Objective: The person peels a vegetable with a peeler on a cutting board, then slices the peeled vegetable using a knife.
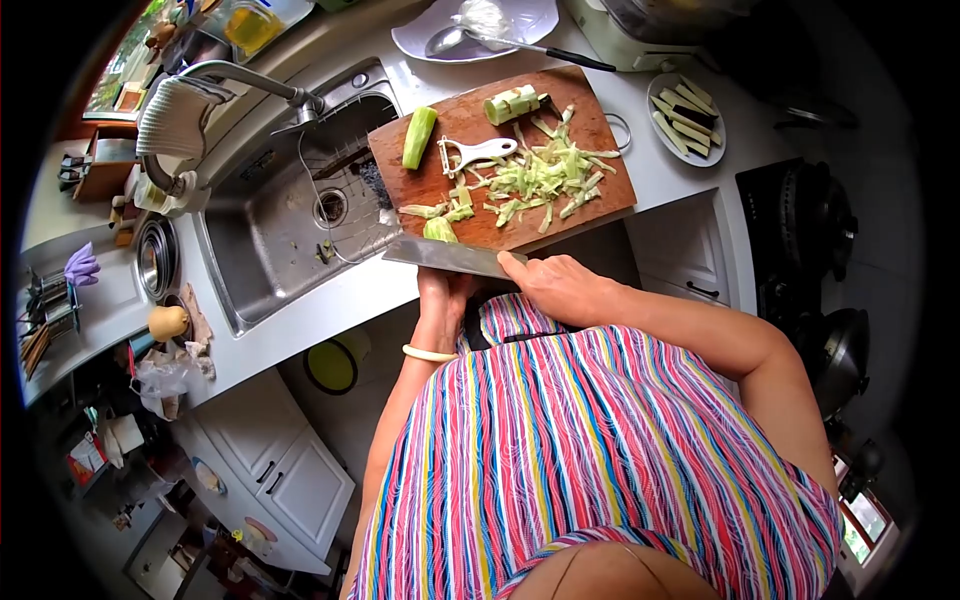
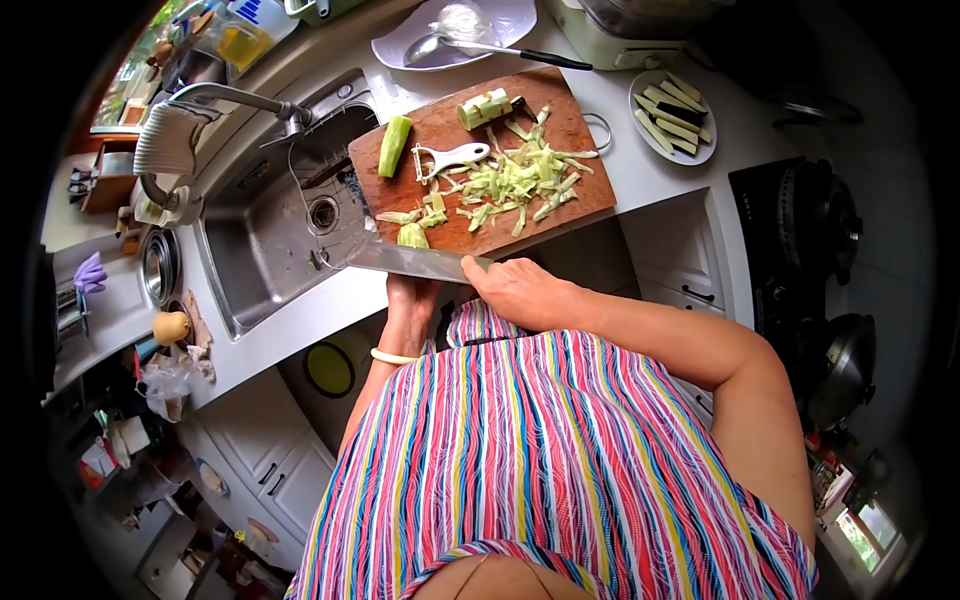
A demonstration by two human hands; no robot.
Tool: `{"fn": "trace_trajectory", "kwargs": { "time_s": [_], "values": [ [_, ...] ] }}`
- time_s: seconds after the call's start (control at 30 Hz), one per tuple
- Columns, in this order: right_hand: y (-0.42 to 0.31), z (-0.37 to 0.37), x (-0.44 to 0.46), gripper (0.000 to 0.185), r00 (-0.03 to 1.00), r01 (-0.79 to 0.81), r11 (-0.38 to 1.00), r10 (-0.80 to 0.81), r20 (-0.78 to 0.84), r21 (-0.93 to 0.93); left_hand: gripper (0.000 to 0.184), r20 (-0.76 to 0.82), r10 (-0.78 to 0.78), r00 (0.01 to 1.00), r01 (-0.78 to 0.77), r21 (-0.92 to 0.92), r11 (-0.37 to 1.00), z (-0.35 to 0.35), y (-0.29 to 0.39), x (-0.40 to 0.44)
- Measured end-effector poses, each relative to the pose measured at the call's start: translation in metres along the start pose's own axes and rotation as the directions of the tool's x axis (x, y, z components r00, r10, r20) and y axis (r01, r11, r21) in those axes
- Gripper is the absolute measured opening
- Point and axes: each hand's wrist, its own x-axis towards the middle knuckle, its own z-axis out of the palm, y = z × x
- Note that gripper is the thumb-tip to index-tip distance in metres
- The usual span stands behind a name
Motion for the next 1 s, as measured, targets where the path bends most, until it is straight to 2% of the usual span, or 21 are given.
{"fn": "trace_trajectory", "kwargs": {
  "time_s": [0.13, 0.23, 0.43, 0.53, 0.57, 0.67, 0.77, 0.87, 0.9, 1.0],
  "values": [
    [0.014, 0.018, 0.017, 0.025, 0.998, 0.030, 0.999, -0.029, -0.061, 0.018, 0.039, -0.020, 0.042, 0.999, -0.042, 0.022, 0.999, -0.004, -0.005, 0.010],
    [0.019, 0.028, 0.042, 0.024, 0.996, 0.036, 0.999, -0.037, -0.079, -0.007, 0.035, 0.113, 0.009, 0.994, -0.010, 0.002, 1.000, -0.012, 0.000, 0.014],
    [0.023, 0.032, 0.065, 0.013, 0.994, 0.034, 0.999, -0.038, -0.102, -0.041, 0.037, 0.123, 0.068, 0.990, -0.072, 0.030, 0.997, -0.007, 0.003, 0.008],
    [0.030, 0.039, 0.084, 0.014, 0.986, 0.062, 0.998, -0.065, -0.155, -0.024, 0.037, 0.175, 0.013, 0.984, -0.018, 0.027, 0.999, -0.013, 0.001, 0.009],
    [0.033, 0.042, 0.085, 0.013, 0.983, 0.075, 0.997, -0.079, -0.164, -0.036, 0.036, 0.124, 0.003, 0.992, -0.004, 0.010, 1.000, -0.013, -0.002, 0.009],
    [0.028, 0.032, 0.076, 0.017, 0.989, 0.062, 0.998, -0.059, -0.133, 0.019, 0.038, 0.108, -0.059, 0.992, 0.062, -0.025, 0.998, -0.014, -0.002, 0.012],
    [0.011, 0.019, 0.049, 0.019, 0.996, 0.054, 0.998, -0.055, -0.063, -0.024, 0.040, 0.165, -0.027, 0.986, 0.034, -0.043, 0.999, -0.016, -0.001, 0.012],
    [0.004, 0.009, 0.026, 0.025, 0.998, 0.057, 0.998, -0.057, -0.012, -0.034, 0.039, 0.014, -0.059, 0.998, 0.060, -0.097, 0.993, 0.000, 0.005, 0.000],
    [0.001, 0.003, 0.022, 0.019, 0.997, 0.051, 0.999, -0.050, -0.052, 0.014, 0.039, 0.030, -0.044, 0.999, 0.046, -0.079, 0.996, -0.002, 0.003, 0.001],
    [0.001, -0.002, 0.009, 0.019, 0.998, 0.041, 0.999, -0.041, -0.042, 0.004, 0.038, 0.071, -0.017, 0.997, 0.020, -0.046, 0.999, -0.009, -0.005, 0.010]
  ]
}}
